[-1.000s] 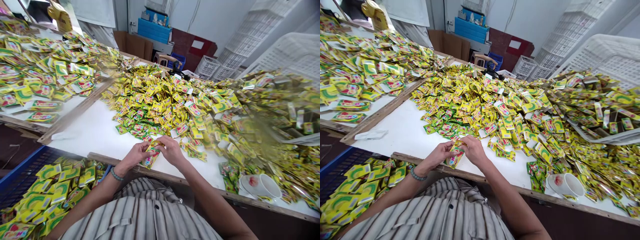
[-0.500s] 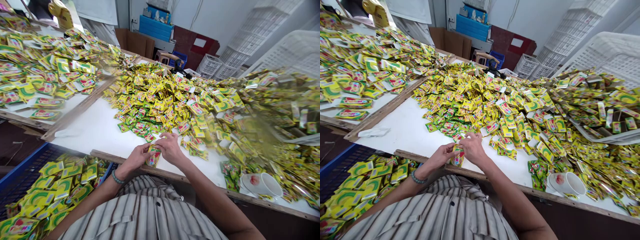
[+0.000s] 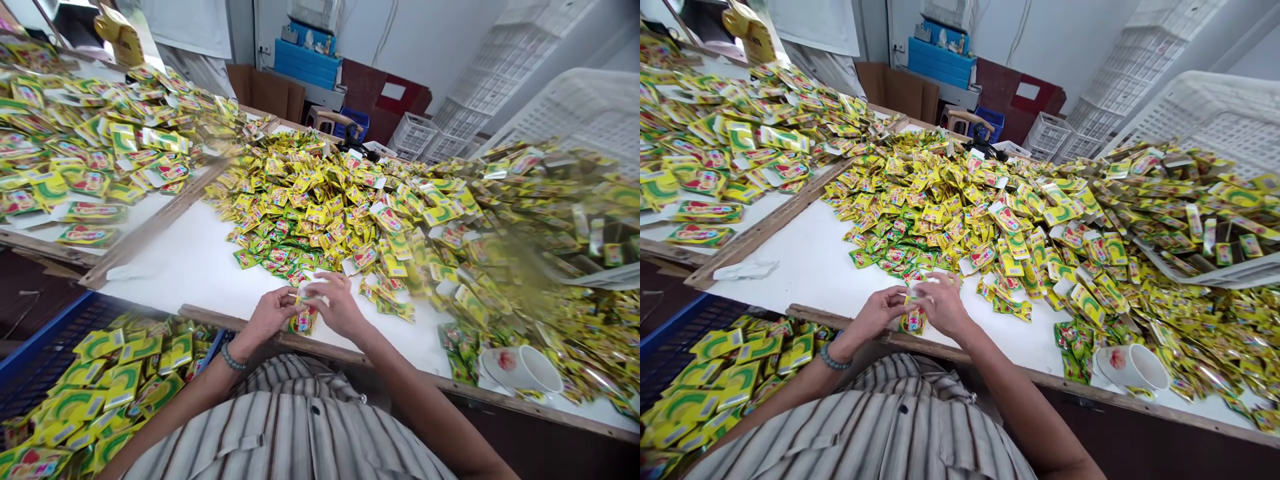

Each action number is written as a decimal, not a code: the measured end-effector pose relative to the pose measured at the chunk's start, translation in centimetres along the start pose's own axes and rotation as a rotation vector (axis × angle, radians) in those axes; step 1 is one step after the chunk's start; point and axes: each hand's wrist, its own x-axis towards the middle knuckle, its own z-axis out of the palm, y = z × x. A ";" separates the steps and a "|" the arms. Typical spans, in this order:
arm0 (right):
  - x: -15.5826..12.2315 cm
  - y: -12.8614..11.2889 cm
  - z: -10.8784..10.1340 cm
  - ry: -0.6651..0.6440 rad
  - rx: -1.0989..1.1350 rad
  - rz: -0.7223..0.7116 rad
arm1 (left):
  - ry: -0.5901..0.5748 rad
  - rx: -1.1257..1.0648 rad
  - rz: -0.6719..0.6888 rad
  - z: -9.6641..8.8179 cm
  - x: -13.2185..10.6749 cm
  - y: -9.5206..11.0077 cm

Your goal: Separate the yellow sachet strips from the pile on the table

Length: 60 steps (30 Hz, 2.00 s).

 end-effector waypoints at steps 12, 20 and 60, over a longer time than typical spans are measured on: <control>-2.9 1.6 4.2 0.279 0.618 0.284 | 0.233 0.375 0.265 0.4 -1.5 -1.2; -1.3 1.6 2.1 0.186 0.519 0.260 | 0.159 0.371 0.253 0.3 -0.9 -1.2; -4.6 0.9 3.5 0.239 0.239 0.063 | 0.165 0.561 0.330 0.8 -2.0 -0.9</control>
